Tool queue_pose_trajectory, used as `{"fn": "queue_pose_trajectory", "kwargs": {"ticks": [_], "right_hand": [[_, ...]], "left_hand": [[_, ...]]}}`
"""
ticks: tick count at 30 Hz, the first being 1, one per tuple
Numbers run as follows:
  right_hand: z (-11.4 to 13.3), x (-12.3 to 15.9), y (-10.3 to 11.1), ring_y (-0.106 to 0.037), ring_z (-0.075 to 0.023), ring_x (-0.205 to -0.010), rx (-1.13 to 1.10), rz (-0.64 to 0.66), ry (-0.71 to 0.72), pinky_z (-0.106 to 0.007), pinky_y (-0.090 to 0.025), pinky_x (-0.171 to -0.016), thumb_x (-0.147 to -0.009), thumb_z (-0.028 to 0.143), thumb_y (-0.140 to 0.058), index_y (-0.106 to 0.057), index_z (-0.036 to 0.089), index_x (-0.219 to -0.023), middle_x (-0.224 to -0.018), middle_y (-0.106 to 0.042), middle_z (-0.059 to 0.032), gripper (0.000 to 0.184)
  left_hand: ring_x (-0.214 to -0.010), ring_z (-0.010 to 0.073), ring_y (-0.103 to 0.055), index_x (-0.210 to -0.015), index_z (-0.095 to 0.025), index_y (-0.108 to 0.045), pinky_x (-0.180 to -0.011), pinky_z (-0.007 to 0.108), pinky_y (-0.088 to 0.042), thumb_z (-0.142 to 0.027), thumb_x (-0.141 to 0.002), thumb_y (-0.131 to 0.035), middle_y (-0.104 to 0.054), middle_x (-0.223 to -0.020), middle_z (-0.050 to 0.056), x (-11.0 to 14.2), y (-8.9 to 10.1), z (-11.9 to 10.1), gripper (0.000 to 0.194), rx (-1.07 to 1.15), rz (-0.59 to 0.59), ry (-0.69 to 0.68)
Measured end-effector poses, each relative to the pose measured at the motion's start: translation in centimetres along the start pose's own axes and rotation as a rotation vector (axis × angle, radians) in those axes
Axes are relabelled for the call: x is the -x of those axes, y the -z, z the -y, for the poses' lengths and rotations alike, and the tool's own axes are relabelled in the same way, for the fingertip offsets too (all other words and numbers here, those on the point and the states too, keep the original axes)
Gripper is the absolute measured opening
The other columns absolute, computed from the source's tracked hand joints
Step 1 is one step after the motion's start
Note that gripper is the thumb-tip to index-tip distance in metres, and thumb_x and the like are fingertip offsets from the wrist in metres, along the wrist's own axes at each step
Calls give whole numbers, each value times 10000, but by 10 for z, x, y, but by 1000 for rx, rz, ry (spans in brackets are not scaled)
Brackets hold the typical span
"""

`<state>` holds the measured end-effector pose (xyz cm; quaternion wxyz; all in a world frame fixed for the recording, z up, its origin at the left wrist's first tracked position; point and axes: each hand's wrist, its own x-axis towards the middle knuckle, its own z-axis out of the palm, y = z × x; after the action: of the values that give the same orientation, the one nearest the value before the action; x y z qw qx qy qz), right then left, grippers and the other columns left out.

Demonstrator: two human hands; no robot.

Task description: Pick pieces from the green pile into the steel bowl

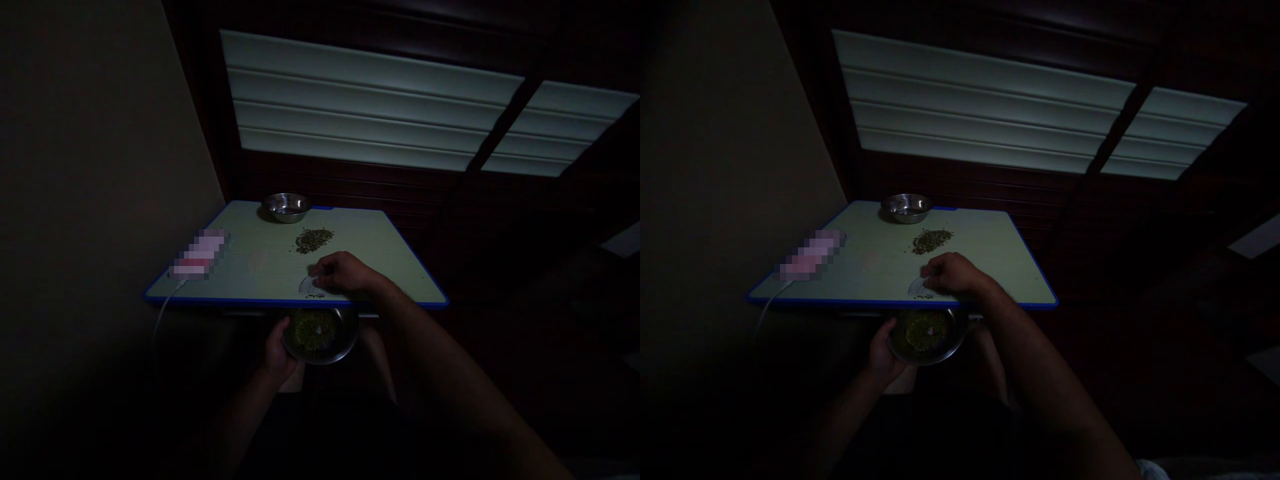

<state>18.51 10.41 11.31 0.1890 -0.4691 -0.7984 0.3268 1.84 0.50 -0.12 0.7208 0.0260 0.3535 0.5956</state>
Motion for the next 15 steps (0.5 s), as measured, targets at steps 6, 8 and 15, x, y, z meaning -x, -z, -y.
{"fn": "queue_pose_trajectory", "kwargs": {"ticks": [6, 8, 15], "right_hand": [[-2, -1, 0, -589, -106, -674, 2, 6, 9, -237, -418, -657, -732, 229, -721, -720, 165, -958, -832, -709, -23, 235], [-3, -2, 0, -586, -106, -667, 9, 11, 12, -236, -413, -646, -731, 239, -724, -722, 164, -952, -816, -707, -22, 234], [-3, -1, 0, -597, -113, -701, 12, 6, 6, -232, -410, -652, -729, 240, -727, -723, 171, -953, -845, -712, -26, 235]], "left_hand": [[-799, 242, -710, -856, -117, -735, -801, 371, -546, -235, -799, -560, -772, -845, 105, -3, 4, 1, 219, 5, 34, -6], [-814, 246, -710, -872, -117, -734, -806, 373, -544, -240, -793, -572, -772, -858, 106, -3, 6, 2, 219, 8, 48, -5], [-853, 258, -707, -920, -124, -733, -871, 401, -522, -248, -776, -586, -770, -860, 96, -3, 7, 1, 240, 4, 66, -10]]}}
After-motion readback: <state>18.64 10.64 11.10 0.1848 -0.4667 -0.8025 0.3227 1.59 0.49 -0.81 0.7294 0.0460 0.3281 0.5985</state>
